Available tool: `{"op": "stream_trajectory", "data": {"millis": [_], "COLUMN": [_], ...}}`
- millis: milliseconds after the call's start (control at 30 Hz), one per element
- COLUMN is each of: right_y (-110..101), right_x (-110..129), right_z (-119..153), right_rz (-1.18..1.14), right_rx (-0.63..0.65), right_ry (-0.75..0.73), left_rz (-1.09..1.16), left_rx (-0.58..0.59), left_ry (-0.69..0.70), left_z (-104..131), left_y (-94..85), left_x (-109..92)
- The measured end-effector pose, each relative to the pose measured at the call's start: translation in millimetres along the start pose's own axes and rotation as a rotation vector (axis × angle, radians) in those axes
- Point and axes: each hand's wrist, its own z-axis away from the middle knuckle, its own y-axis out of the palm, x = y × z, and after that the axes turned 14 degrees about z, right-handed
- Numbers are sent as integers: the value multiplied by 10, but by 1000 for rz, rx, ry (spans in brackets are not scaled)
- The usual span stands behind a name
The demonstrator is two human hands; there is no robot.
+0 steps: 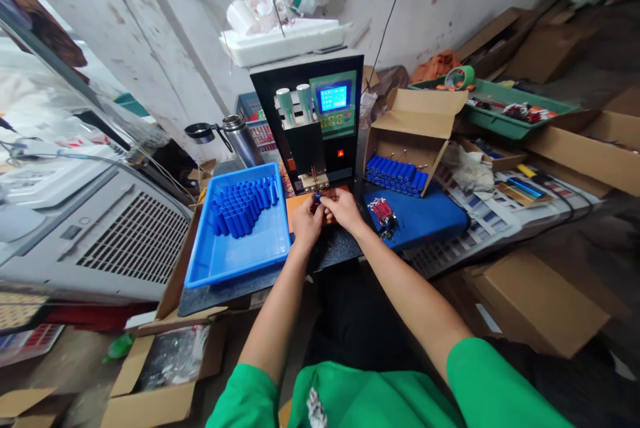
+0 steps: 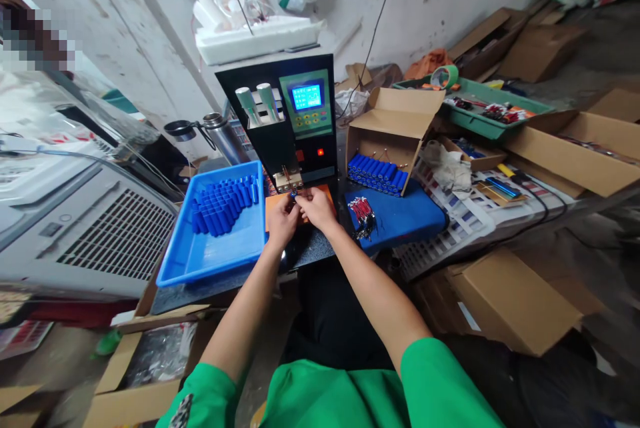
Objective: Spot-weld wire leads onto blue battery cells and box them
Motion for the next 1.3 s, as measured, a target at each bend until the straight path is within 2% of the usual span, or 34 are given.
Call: {"op": "stream_trajectory", "data": {"millis": [267,500,600,800,1000,1067,1133,1233,1300], "right_y": [-193,-122,-96,-40,29,-49,-225,-668,-1025], "right_x": [-6,94,97,-43,-131,-166,-234,-390,-498], "right_z": [227,280,262,165,149,150,142,110,73], "right_rz": [337,416,416,83,-153,-212,-227,-129,38], "right_rx": [-117,-152,-166,-114,-186,-241,-333,-537,-693], "right_ry": [-157,-123,-74,82,80,61,13,-81,-137], "left_rz": [-60,-239,-335,-410,-286,-236,-228,-251,-251], "left_rx": [4,49,31,4,16,-4,-28,-28,-21], "left_ry": [36,295,378,451,491,466,440,427,426], "left_z": [-18,-7,-39,-114,-116,-111,-107,-106,-105], "left_y": [11,-25,-31,0,-14,-19,-21,-22,-22], "left_x": [62,132,152,216,241,227,207,176,158]}}
